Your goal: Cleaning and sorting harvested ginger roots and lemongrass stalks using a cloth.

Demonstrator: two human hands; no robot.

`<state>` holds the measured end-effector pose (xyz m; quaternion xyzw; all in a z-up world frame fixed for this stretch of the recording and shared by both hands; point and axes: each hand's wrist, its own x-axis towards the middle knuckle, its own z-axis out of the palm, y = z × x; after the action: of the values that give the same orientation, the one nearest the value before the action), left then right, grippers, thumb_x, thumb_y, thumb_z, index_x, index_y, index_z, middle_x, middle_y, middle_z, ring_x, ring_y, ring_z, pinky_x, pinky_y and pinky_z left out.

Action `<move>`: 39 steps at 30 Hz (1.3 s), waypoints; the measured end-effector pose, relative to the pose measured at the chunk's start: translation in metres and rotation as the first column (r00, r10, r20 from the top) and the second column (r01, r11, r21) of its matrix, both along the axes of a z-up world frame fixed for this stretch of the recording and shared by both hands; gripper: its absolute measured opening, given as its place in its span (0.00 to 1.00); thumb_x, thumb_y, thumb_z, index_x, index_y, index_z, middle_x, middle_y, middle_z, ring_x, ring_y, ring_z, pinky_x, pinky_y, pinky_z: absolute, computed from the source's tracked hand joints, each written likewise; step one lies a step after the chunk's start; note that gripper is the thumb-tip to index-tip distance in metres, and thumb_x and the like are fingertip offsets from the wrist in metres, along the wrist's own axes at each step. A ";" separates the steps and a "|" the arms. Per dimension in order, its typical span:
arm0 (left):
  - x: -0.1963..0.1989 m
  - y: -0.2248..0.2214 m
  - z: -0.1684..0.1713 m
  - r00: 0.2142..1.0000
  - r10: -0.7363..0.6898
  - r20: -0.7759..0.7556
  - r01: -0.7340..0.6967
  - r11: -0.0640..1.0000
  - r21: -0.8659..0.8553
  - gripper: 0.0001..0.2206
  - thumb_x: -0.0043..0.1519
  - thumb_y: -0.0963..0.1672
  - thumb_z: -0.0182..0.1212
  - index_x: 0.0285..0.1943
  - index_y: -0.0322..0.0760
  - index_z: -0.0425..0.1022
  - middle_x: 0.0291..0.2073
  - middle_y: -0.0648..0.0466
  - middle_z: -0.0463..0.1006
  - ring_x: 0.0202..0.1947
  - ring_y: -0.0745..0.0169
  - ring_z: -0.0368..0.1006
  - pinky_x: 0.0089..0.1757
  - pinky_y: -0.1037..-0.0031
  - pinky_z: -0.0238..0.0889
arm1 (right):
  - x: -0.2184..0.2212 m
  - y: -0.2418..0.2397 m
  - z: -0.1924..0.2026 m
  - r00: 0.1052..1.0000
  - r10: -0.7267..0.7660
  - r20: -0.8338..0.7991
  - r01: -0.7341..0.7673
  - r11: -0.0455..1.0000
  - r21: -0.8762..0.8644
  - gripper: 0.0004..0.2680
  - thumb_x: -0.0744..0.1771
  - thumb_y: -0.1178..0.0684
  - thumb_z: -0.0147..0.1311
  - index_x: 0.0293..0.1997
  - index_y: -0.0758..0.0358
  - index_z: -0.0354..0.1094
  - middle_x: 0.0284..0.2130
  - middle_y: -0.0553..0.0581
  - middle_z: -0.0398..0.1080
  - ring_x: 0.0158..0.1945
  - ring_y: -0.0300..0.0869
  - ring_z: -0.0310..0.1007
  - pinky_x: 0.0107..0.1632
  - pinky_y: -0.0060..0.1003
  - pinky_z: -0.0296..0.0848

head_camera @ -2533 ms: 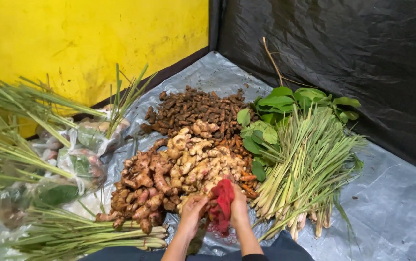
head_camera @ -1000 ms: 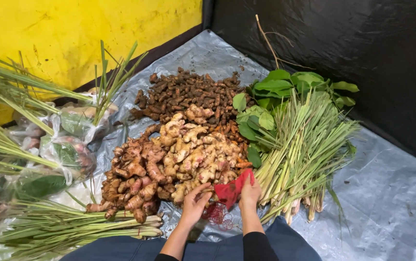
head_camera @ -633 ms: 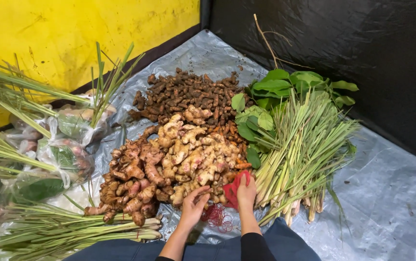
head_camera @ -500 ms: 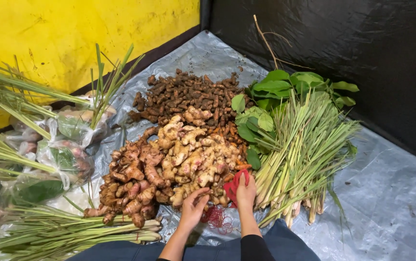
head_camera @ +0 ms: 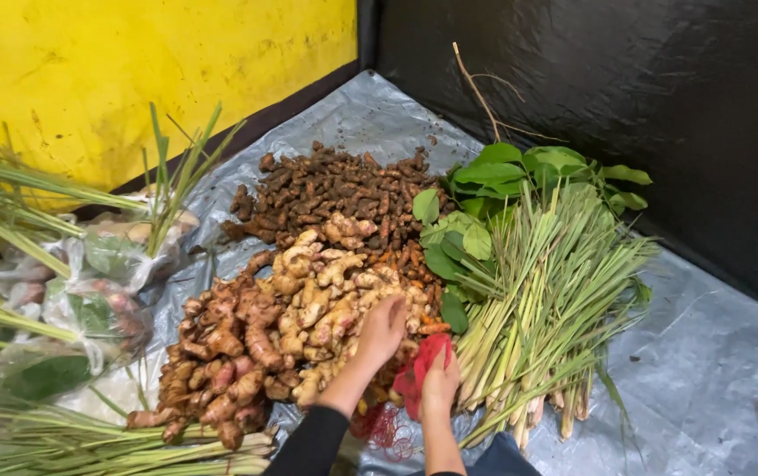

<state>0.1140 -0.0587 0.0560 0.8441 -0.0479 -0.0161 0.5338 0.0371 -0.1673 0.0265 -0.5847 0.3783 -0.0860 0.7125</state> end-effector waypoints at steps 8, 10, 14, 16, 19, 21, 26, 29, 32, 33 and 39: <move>0.142 -0.046 -0.080 0.912 -0.098 0.398 -0.188 0.763 0.618 0.22 0.53 0.37 0.59 0.58 0.27 0.71 0.46 0.41 0.78 0.47 0.42 0.71 0.55 0.58 0.57 | 0.015 -0.001 -0.026 0.992 -0.060 0.113 0.045 0.990 0.137 0.13 0.72 0.49 0.43 0.56 0.67 0.71 0.38 0.60 0.75 0.35 0.43 0.70 0.39 0.37 0.70; 0.160 -0.054 -0.097 0.946 -0.090 0.311 -0.166 0.689 0.706 0.23 0.52 0.38 0.60 0.59 0.25 0.70 0.44 0.40 0.79 0.45 0.44 0.71 0.55 0.58 0.56 | 0.016 -0.001 -0.035 0.986 -0.088 0.144 0.058 0.979 0.198 0.13 0.72 0.48 0.45 0.54 0.67 0.72 0.34 0.60 0.74 0.31 0.43 0.69 0.33 0.37 0.69; 0.173 -0.061 -0.113 0.992 -0.052 0.114 -0.060 0.603 0.796 0.22 0.56 0.41 0.60 0.61 0.28 0.68 0.43 0.40 0.81 0.50 0.42 0.70 0.59 0.53 0.51 | 0.019 -0.002 -0.042 0.993 -0.075 0.093 0.059 0.984 0.166 0.14 0.72 0.51 0.44 0.60 0.66 0.72 0.39 0.60 0.76 0.37 0.43 0.71 0.40 0.35 0.70; 0.173 -0.063 -0.112 0.995 -0.055 0.081 -0.034 0.587 0.809 0.23 0.55 0.42 0.63 0.61 0.28 0.68 0.44 0.38 0.79 0.51 0.41 0.69 0.60 0.51 0.50 | 0.019 0.002 -0.031 0.994 -0.075 0.081 0.059 0.982 0.180 0.14 0.72 0.51 0.44 0.60 0.67 0.71 0.41 0.60 0.77 0.38 0.43 0.72 0.42 0.36 0.71; 0.171 -0.063 -0.113 0.992 -0.015 0.126 -0.088 0.638 0.765 0.22 0.63 0.42 0.51 0.67 0.30 0.64 0.47 0.40 0.80 0.54 0.41 0.68 0.65 0.47 0.44 | 0.016 0.008 -0.012 0.996 -0.066 0.055 0.053 0.975 0.218 0.16 0.72 0.50 0.42 0.64 0.67 0.69 0.44 0.60 0.76 0.43 0.43 0.72 0.46 0.35 0.70; 0.169 -0.061 -0.102 0.971 0.080 0.226 -0.210 0.736 0.644 0.11 0.61 0.39 0.55 0.52 0.31 0.70 0.38 0.40 0.79 0.44 0.43 0.71 0.62 0.53 0.48 | 0.017 0.008 -0.011 0.995 -0.070 0.069 0.051 0.966 0.255 0.16 0.72 0.50 0.42 0.65 0.66 0.68 0.46 0.59 0.75 0.43 0.42 0.71 0.46 0.35 0.70; 0.178 -0.064 -0.111 0.983 0.108 0.148 -0.179 0.732 0.658 0.10 0.55 0.39 0.61 0.45 0.29 0.78 0.45 0.38 0.74 0.46 0.41 0.64 0.59 0.52 0.47 | 0.016 0.006 -0.028 0.986 -0.076 0.148 0.028 0.953 0.300 0.14 0.73 0.51 0.42 0.61 0.66 0.70 0.39 0.59 0.75 0.34 0.40 0.67 0.37 0.33 0.67; 0.175 -0.065 -0.108 0.987 0.109 0.114 -0.157 0.751 0.642 0.14 0.53 0.38 0.62 0.49 0.32 0.78 0.50 0.38 0.71 0.51 0.38 0.62 0.63 0.46 0.40 | 0.017 0.007 -0.020 0.980 -0.087 0.180 0.014 0.928 0.373 0.14 0.73 0.49 0.42 0.61 0.66 0.69 0.37 0.59 0.74 0.32 0.41 0.68 0.34 0.34 0.67; 0.165 -0.060 -0.096 0.985 0.084 0.149 -0.155 0.806 0.571 0.19 0.53 0.37 0.63 0.55 0.34 0.72 0.47 0.40 0.76 0.54 0.38 0.67 0.68 0.40 0.33 | 0.018 0.004 -0.024 0.970 -0.126 0.206 0.020 0.893 0.450 0.16 0.72 0.49 0.41 0.65 0.66 0.66 0.45 0.61 0.74 0.40 0.43 0.71 0.41 0.36 0.70; 0.160 -0.057 -0.089 0.987 0.062 0.148 -0.132 0.840 0.527 0.18 0.52 0.37 0.65 0.53 0.34 0.70 0.42 0.43 0.80 0.54 0.40 0.70 0.69 0.39 0.31 | 0.019 0.003 -0.029 0.958 -0.157 0.241 0.024 0.879 0.476 0.17 0.72 0.50 0.42 0.67 0.68 0.65 0.50 0.61 0.73 0.45 0.43 0.70 0.46 0.37 0.70; 0.112 -0.058 -0.027 1.000 -0.021 -0.018 0.022 0.998 0.060 0.10 0.66 0.46 0.59 0.53 0.40 0.74 0.34 0.55 0.77 0.26 0.65 0.68 0.34 0.71 0.71 | 0.016 -0.008 -0.005 0.900 -0.200 0.388 -0.065 0.818 0.572 0.15 0.73 0.44 0.39 0.62 0.62 0.62 0.47 0.62 0.70 0.46 0.47 0.70 0.51 0.46 0.69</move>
<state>0.2264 -0.1171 0.0290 0.8590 -0.0519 -0.0307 0.5085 0.0535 -0.1755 0.0215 -0.2959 0.2406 -0.1214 0.9164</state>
